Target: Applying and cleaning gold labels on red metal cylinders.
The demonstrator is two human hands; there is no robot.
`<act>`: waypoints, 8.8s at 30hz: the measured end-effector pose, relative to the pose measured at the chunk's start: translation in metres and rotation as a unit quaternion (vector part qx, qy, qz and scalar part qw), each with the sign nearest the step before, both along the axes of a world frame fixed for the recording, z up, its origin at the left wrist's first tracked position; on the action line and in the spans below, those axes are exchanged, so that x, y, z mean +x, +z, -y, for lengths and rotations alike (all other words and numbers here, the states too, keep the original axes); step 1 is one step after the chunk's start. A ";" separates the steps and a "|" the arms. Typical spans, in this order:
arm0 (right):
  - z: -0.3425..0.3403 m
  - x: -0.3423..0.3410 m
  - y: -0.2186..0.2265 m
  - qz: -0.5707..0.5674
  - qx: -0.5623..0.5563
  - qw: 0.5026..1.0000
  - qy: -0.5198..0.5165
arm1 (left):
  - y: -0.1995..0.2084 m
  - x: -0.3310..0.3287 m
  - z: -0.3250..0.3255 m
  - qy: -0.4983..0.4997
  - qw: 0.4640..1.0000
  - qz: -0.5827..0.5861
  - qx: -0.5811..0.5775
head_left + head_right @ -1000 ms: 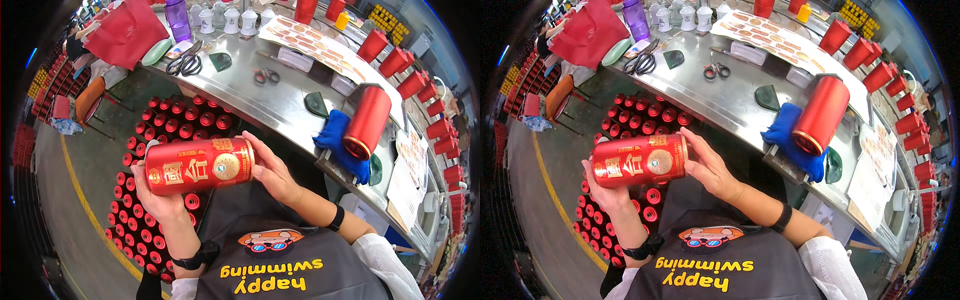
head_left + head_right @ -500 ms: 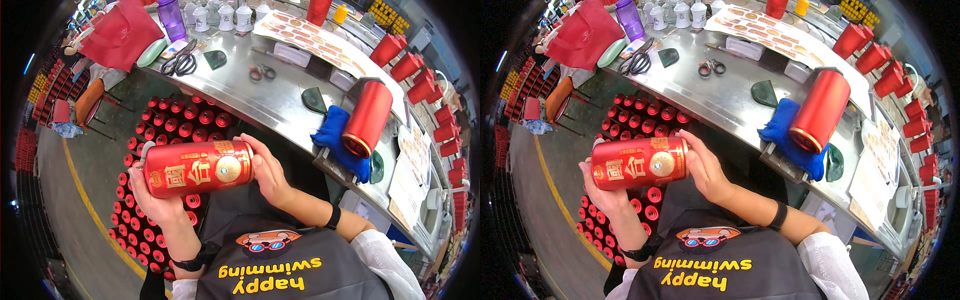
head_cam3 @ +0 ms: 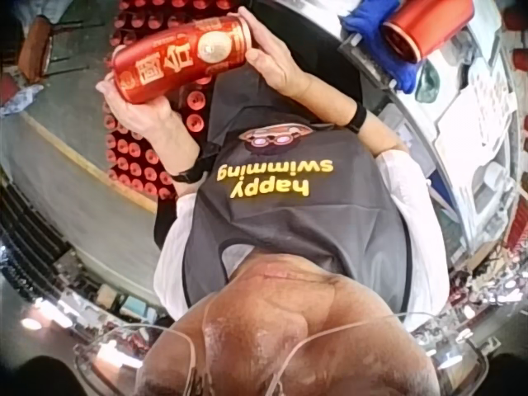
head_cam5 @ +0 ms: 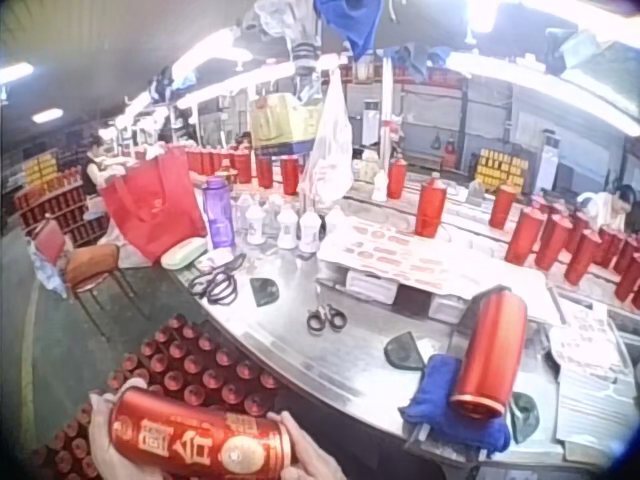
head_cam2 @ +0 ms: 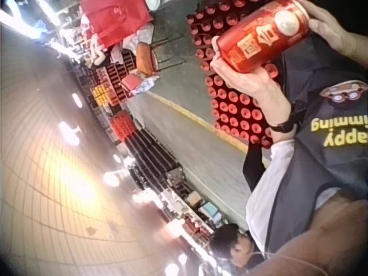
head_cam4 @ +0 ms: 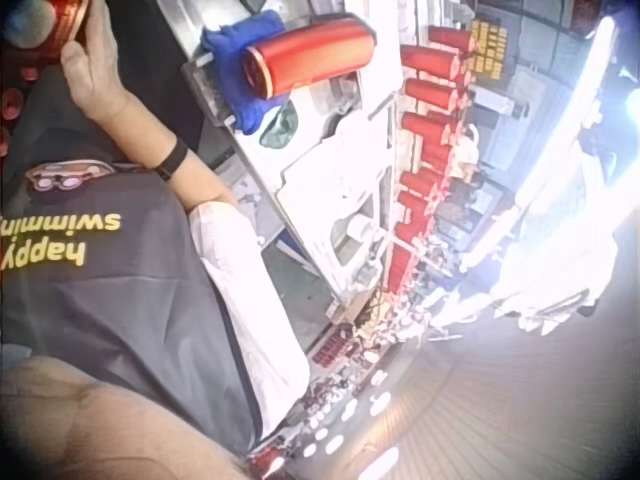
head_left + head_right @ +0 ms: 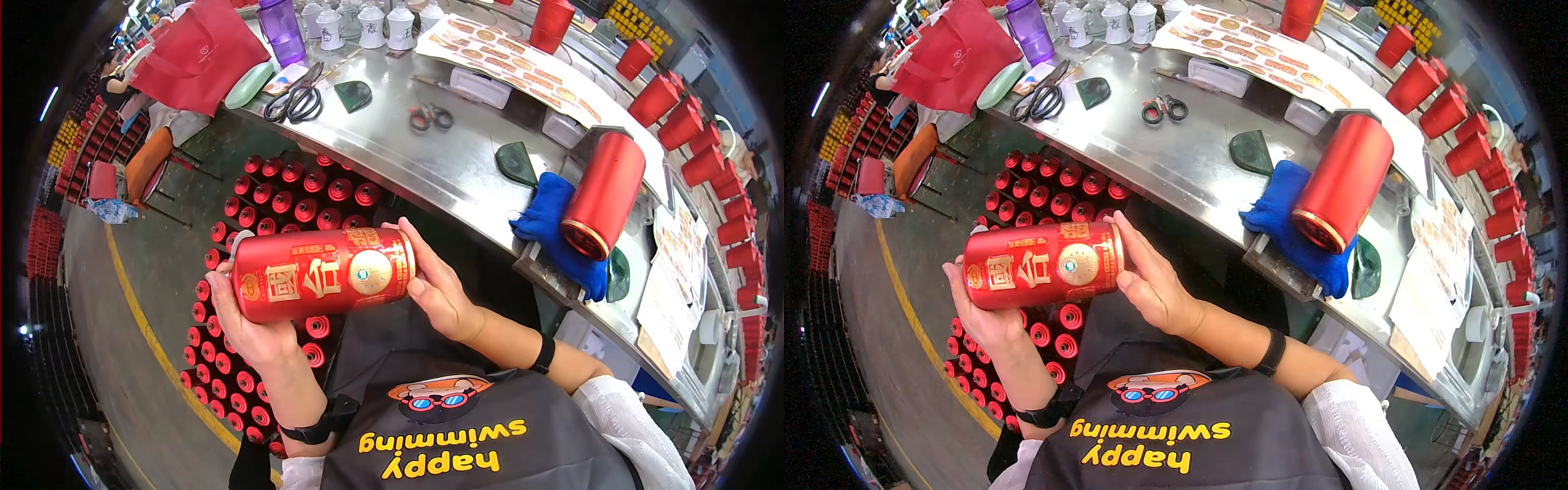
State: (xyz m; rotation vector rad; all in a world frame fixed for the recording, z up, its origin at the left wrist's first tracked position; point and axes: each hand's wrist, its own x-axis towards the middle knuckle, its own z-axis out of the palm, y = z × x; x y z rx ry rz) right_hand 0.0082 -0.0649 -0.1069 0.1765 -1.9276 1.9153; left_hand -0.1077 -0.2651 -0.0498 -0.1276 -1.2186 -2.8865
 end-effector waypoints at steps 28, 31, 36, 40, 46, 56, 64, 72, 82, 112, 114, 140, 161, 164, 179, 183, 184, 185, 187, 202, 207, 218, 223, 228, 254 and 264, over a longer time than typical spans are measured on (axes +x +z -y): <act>-0.004 -0.007 0.017 0.154 -0.173 0.972 -0.038 | -0.004 0.010 -0.010 0.026 0.999 -0.003 -0.032; -0.007 -0.001 0.020 0.163 -0.231 0.959 0.029 | -0.008 0.001 -0.007 0.018 0.997 0.074 0.003; -0.010 0.003 0.019 0.177 -0.221 0.957 0.066 | -0.008 -0.004 -0.006 -0.023 0.996 0.079 -0.028; -0.012 0.003 0.017 0.192 -0.255 0.946 0.064 | -0.002 -0.005 -0.005 -0.044 0.996 0.059 -0.056; -0.011 0.002 0.014 0.193 -0.316 0.925 0.088 | -0.003 -0.006 0.001 -0.093 0.994 -0.030 -0.054; -0.010 0.002 0.016 0.185 -0.325 0.921 0.104 | -0.008 -0.007 0.003 -0.081 0.995 -0.042 -0.027; -0.012 0.002 0.020 0.212 -0.304 0.920 0.130 | -0.006 -0.006 0.000 -0.051 0.998 -0.024 -0.027; -0.010 0.001 0.025 0.232 -0.302 0.918 0.112 | -0.006 -0.006 0.000 -0.061 0.996 -0.044 -0.042; -0.009 0.002 0.018 0.244 -0.311 0.912 0.105 | -0.007 -0.005 -0.001 -0.034 0.999 -0.021 -0.017; -0.018 0.011 0.003 0.061 -0.140 0.981 0.124 | -0.006 -0.003 -0.007 -0.047 0.998 -0.022 -0.029; -0.018 0.010 0.003 0.037 -0.119 0.985 0.118 | -0.005 -0.002 -0.008 -0.056 0.998 -0.019 -0.020; -0.022 0.009 0.006 -0.110 0.177 0.978 0.015 | -0.022 -0.007 0.002 -0.116 0.990 -0.055 0.052; -0.022 0.007 0.005 -0.121 0.196 0.973 0.005 | -0.020 -0.006 0.003 -0.096 0.990 -0.090 0.053; -0.022 0.007 0.004 -0.122 0.188 0.974 0.015 | -0.019 -0.005 0.004 -0.096 0.989 -0.101 0.053; -0.021 0.009 0.021 -0.139 0.253 0.957 0.018 | -0.022 -0.006 0.012 -0.135 0.983 -0.106 0.071; -0.022 0.010 0.019 -0.110 0.221 0.969 0.032 | -0.022 -0.006 0.012 -0.111 0.988 -0.090 0.053; -0.020 0.010 0.017 -0.084 0.179 0.979 0.045 | -0.023 -0.007 0.012 -0.107 0.990 -0.081 0.049; -0.019 0.011 0.015 -0.061 0.129 0.988 0.063 | -0.023 -0.007 0.012 -0.113 0.989 -0.081 0.049; -0.016 0.014 0.011 0.007 0.020 0.994 0.108 | -0.025 -0.010 0.015 -0.152 0.981 -0.094 0.070; -0.016 0.010 0.004 0.258 -0.323 0.883 0.225 | -0.030 -0.012 0.014 -0.121 0.988 -0.098 -0.019; -0.019 -0.003 -0.009 0.364 -0.433 0.734 0.375 | -0.026 -0.018 0.007 -0.104 0.990 -0.067 -0.066; -0.016 0.006 -0.012 0.355 -0.356 0.822 0.266 | -0.024 -0.022 0.000 -0.090 0.988 0.077 -0.104; -0.015 0.005 -0.012 0.347 -0.352 0.828 0.263 | -0.025 -0.023 0.000 -0.068 0.990 0.054 -0.116; -0.013 0.002 -0.016 0.378 -0.338 0.821 0.263 | -0.034 -0.032 0.006 -0.065 0.989 0.062 -0.120; -0.022 -0.003 -0.017 0.390 -0.513 0.680 0.349 | -0.026 -0.034 0.007 -0.122 0.984 0.101 -0.078; -0.021 -0.007 -0.033 0.404 -0.581 0.600 0.373 | -0.014 -0.026 0.003 -0.072 0.975 0.101 -0.187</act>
